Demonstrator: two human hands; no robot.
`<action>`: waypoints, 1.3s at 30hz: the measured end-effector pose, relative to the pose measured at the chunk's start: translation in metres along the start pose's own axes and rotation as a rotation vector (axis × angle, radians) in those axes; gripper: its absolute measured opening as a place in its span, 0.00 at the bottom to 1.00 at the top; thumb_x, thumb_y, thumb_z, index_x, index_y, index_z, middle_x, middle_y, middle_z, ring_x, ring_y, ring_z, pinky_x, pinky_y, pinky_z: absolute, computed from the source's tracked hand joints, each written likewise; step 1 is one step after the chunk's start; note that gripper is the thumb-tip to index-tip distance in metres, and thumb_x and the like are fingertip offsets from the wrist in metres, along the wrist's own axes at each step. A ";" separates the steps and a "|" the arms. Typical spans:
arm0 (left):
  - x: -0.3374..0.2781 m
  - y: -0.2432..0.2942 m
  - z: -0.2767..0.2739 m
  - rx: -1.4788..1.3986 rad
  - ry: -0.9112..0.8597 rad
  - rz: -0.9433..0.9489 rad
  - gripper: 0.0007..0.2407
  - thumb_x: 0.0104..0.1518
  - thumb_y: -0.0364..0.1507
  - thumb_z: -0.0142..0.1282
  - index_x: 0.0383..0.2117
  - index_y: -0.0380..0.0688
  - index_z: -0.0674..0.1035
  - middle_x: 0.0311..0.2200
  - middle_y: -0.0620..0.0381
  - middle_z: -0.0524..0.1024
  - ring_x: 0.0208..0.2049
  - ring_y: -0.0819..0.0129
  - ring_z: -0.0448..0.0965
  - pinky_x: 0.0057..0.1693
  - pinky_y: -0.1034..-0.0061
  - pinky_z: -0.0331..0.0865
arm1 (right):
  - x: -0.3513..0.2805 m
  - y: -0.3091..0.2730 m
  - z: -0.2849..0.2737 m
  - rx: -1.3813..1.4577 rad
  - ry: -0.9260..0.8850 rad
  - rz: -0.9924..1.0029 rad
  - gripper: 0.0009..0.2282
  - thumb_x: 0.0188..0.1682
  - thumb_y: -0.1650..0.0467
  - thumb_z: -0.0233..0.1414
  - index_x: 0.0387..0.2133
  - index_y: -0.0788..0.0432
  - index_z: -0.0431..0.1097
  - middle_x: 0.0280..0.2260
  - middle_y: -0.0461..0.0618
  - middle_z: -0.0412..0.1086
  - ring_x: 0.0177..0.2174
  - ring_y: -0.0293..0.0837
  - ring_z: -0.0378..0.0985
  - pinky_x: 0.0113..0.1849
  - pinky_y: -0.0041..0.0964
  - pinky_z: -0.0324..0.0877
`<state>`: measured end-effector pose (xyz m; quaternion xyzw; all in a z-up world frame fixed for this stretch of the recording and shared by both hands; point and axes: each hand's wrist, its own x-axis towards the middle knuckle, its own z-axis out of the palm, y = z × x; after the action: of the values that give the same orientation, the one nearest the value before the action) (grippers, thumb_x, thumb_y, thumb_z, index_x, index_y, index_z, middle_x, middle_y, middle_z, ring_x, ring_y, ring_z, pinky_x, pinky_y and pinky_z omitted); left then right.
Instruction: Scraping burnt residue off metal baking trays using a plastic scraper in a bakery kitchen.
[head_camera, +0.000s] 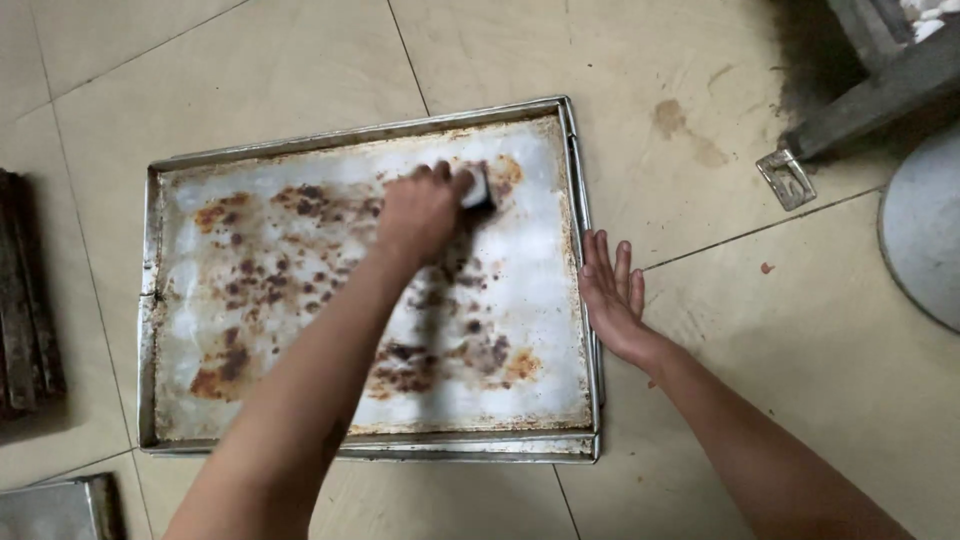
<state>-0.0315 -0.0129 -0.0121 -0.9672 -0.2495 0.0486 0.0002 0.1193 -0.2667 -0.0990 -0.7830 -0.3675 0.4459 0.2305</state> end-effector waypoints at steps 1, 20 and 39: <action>-0.017 0.024 0.004 -0.016 0.031 0.063 0.10 0.54 0.28 0.56 0.42 0.50 0.77 0.40 0.48 0.77 0.37 0.54 0.81 0.34 0.61 0.77 | 0.001 -0.001 -0.002 0.005 0.002 -0.013 0.33 0.53 0.48 0.18 0.71 0.40 0.21 0.73 0.39 0.15 0.69 0.48 0.07 0.63 0.53 0.13; -0.120 0.101 -0.012 -0.146 0.005 -0.245 0.18 0.55 0.44 0.59 0.39 0.42 0.76 0.35 0.42 0.79 0.34 0.50 0.83 0.28 0.63 0.77 | -0.083 0.030 -0.006 -0.307 -0.113 -0.242 0.30 0.57 0.54 0.25 0.71 0.46 0.27 0.73 0.41 0.24 0.70 0.44 0.17 0.65 0.49 0.20; -0.229 0.002 0.059 -0.759 0.263 -0.708 0.33 0.47 0.30 0.64 0.60 0.29 0.64 0.44 0.32 0.78 0.43 0.44 0.82 0.50 0.59 0.75 | -0.099 0.040 0.010 -0.304 -0.093 -0.266 0.30 0.57 0.55 0.27 0.72 0.48 0.26 0.73 0.43 0.27 0.70 0.46 0.20 0.64 0.50 0.20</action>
<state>-0.2357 -0.1264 -0.0489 -0.7538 -0.5583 -0.1698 -0.3020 0.0923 -0.3688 -0.0794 -0.7319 -0.5408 0.3868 0.1493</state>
